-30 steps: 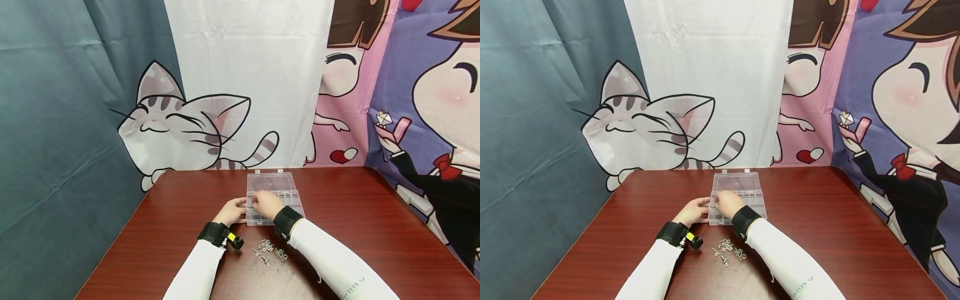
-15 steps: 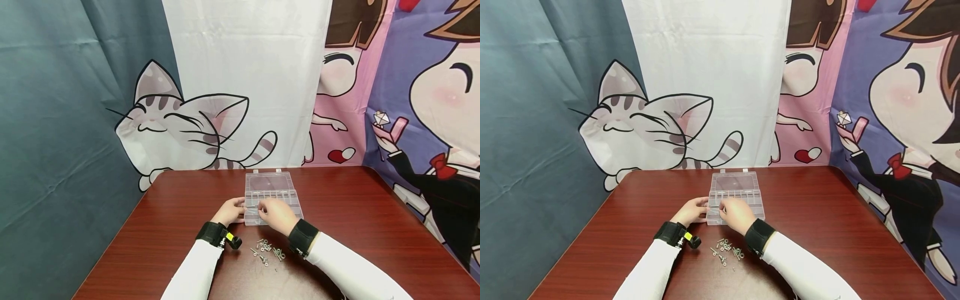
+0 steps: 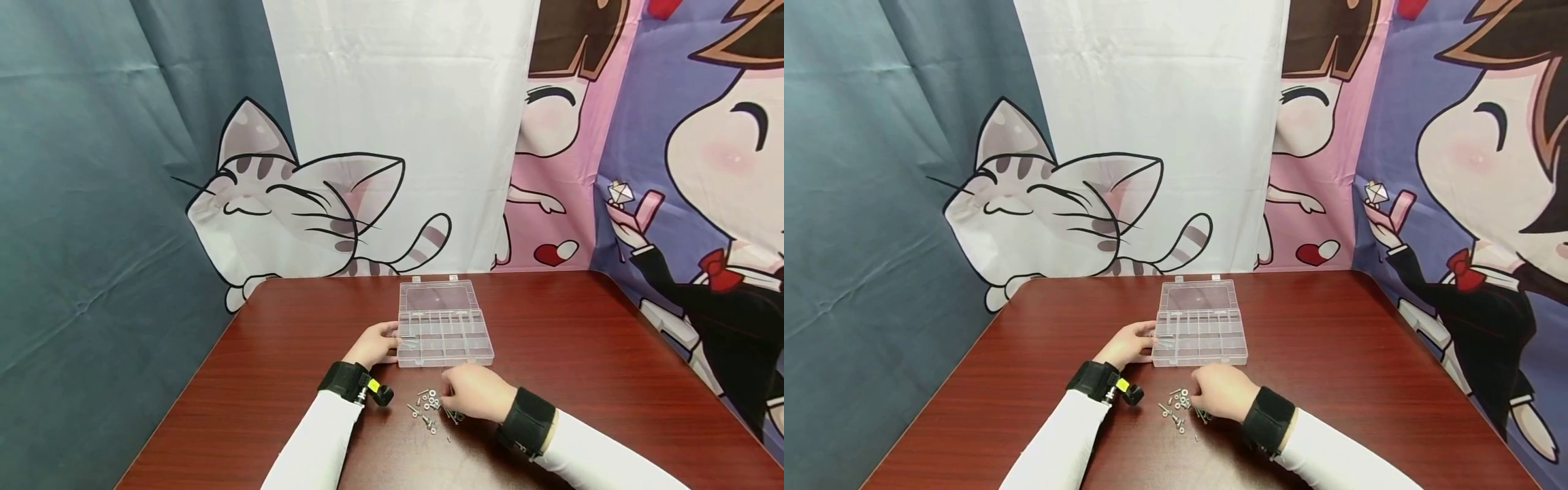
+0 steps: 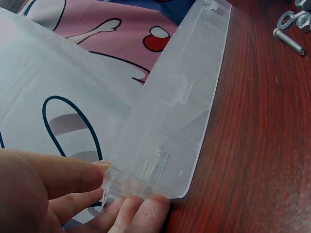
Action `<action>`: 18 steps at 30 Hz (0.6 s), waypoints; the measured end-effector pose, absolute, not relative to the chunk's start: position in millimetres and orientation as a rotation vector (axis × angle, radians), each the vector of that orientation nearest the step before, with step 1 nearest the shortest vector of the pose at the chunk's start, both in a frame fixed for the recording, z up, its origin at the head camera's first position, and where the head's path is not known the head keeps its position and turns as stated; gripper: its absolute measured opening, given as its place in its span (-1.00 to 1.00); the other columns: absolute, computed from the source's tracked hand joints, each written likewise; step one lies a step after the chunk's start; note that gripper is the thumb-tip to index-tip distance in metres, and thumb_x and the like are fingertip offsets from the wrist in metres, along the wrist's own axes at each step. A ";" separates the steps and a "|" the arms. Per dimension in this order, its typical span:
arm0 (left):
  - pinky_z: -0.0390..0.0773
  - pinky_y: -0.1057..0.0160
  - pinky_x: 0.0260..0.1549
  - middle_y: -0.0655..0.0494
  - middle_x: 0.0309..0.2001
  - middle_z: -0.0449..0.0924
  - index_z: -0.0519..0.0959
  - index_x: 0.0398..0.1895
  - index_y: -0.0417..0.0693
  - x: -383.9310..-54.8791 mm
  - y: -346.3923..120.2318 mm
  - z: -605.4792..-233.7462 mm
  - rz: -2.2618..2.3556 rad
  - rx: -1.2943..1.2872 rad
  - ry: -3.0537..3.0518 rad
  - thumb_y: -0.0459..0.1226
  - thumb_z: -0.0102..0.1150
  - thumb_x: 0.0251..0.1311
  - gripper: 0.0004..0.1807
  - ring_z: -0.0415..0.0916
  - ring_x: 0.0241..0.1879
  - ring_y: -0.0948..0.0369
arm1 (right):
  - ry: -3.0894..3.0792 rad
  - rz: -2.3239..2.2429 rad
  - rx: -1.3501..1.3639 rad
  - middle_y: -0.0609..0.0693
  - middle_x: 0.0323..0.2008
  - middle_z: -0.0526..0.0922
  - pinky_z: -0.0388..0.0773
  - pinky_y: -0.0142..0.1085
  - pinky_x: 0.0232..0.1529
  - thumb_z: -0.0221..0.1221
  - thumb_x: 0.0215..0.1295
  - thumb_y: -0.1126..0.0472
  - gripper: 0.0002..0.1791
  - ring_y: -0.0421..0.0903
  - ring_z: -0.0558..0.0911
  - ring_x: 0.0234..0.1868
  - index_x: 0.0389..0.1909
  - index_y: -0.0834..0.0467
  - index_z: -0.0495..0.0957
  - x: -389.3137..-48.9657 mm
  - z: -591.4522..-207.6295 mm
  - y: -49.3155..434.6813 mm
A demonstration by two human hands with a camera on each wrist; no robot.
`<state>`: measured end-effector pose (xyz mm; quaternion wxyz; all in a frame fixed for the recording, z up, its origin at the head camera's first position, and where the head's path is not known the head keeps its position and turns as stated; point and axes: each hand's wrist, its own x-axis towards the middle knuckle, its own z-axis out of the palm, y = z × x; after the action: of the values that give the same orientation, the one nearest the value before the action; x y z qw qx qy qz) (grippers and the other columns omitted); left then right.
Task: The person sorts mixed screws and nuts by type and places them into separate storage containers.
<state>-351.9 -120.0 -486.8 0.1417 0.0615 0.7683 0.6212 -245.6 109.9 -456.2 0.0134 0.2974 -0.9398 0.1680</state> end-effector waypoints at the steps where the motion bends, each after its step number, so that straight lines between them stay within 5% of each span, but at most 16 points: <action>1: 0.70 0.13 -0.23 -0.22 0.20 0.50 0.29 0.43 -0.28 -351.6 -120.1 -486.5 1.790 0.176 2.223 -0.43 0.08 0.36 -0.43 0.63 -0.04 0.05 | -2.938 0.523 0.940 -0.33 -0.68 0.39 0.34 -0.38 -0.58 0.35 0.10 0.15 -0.75 -0.34 0.35 -0.64 -0.64 -0.08 0.48 -242.3 -456.0 111.6; 18: 0.70 0.15 -0.29 -0.16 0.17 0.54 0.34 0.42 -0.20 -353.5 -120.7 -486.0 1.737 0.153 2.289 -0.39 0.15 0.35 -0.43 0.62 -0.10 0.11 | -2.917 0.472 0.994 -0.33 -0.73 0.24 0.18 -0.41 -0.64 0.37 -0.05 0.21 -0.63 -0.33 0.21 -0.66 -0.75 -0.08 0.35 -223.3 -460.9 120.9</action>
<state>-353.5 -120.7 -486.0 0.1317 0.0526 0.7885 0.5985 -223.3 120.9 -460.9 0.0121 0.3188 -0.9356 0.1514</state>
